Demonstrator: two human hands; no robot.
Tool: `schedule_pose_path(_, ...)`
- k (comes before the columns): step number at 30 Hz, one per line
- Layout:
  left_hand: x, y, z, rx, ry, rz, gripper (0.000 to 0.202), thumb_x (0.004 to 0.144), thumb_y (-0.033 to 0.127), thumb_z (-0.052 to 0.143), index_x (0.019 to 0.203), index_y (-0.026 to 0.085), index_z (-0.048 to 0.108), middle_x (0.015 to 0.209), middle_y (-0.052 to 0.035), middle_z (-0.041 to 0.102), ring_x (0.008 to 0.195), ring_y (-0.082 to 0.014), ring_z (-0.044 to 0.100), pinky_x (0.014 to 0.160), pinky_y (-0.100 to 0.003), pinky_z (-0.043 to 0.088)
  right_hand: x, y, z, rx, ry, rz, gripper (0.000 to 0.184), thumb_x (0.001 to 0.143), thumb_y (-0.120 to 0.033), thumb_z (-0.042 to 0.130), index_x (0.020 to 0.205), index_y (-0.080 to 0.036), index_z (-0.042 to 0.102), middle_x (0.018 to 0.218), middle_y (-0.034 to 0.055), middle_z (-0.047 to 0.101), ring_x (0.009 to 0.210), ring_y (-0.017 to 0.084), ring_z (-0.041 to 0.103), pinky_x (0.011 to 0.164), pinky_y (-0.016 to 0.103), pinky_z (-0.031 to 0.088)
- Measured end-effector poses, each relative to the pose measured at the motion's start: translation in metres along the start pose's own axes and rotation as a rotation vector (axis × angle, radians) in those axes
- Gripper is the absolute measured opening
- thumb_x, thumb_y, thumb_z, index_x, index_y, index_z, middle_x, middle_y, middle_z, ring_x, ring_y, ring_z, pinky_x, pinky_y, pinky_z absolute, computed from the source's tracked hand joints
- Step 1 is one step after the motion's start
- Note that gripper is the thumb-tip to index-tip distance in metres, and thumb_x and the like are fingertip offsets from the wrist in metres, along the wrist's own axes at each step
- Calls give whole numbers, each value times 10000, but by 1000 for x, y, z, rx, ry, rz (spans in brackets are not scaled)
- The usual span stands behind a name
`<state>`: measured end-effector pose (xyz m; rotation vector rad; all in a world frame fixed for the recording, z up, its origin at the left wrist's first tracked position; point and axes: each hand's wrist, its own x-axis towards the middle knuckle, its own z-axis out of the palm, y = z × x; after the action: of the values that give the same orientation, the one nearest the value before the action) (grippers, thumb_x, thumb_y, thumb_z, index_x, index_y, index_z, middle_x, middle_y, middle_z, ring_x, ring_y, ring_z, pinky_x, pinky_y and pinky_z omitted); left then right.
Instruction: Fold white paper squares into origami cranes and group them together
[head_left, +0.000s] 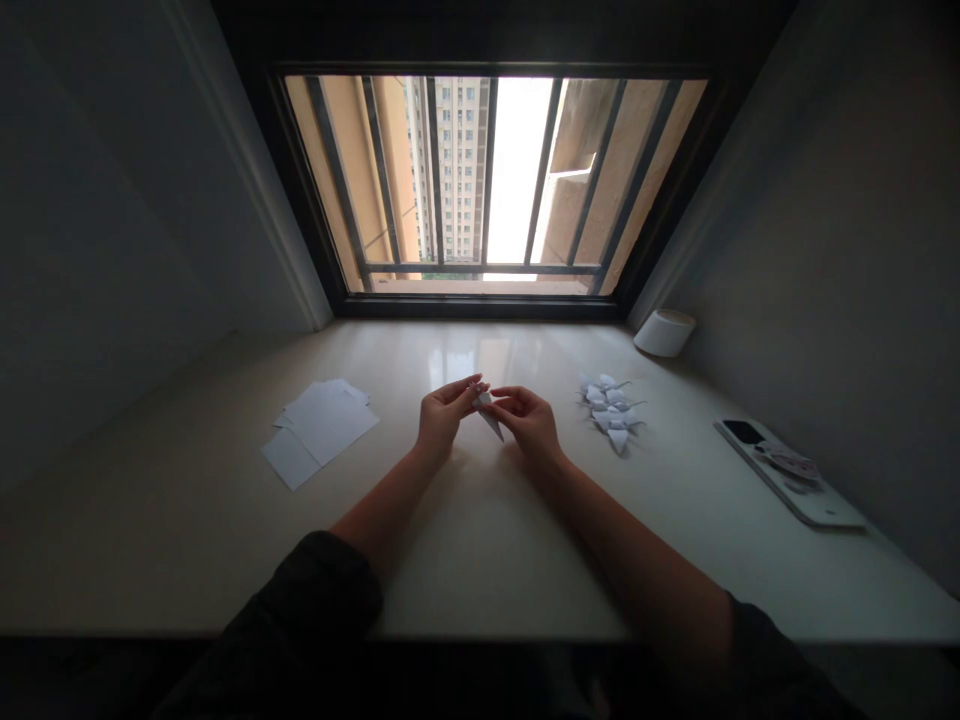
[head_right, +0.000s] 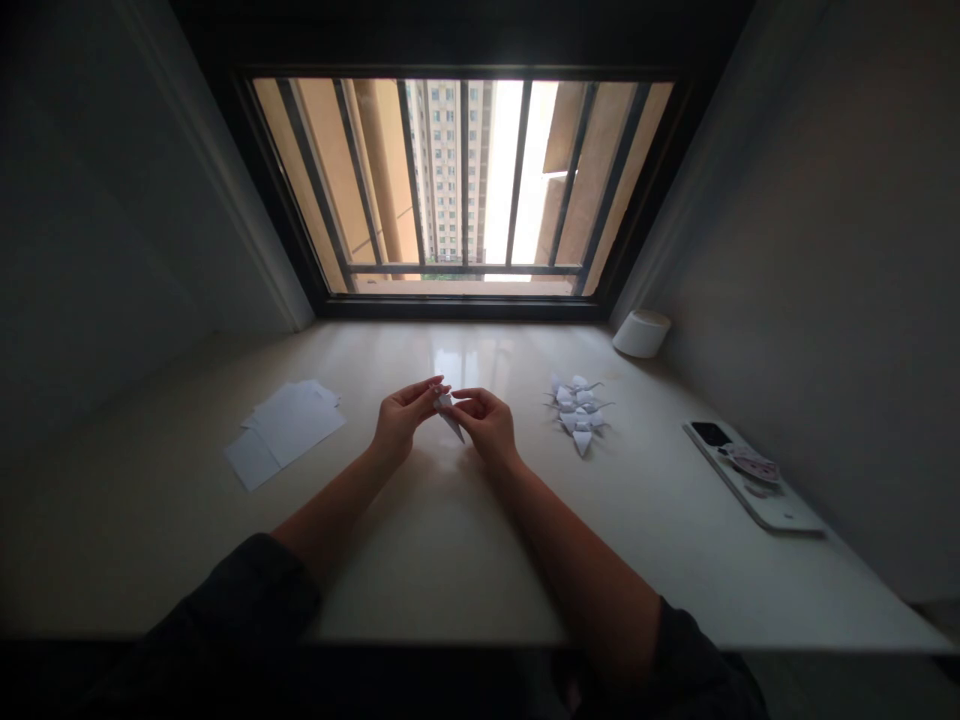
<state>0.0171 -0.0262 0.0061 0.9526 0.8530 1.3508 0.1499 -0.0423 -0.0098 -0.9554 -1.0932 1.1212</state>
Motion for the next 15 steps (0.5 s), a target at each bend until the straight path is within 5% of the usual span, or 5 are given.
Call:
schedule_pose_path(10,-1,0,0,32,-21,-6,430,614,347,773,977,128,697,883,-103,721,825,-205,665,843,-387,506,0,-2,-1,49,21,26,353,490,-391,831,695,-182,633,619,1,677,590,163,629,633,311,508)
schedule_pose_path(15,0,0,0,15,18,32,432,612,349,774,977,131,694,880,-98,721,825,-206,667,851,-393,502,-1,-1,0,8,20,45,420,576,-454,774,877,-181,669,636,24,691,594,171,630,585,299,503)
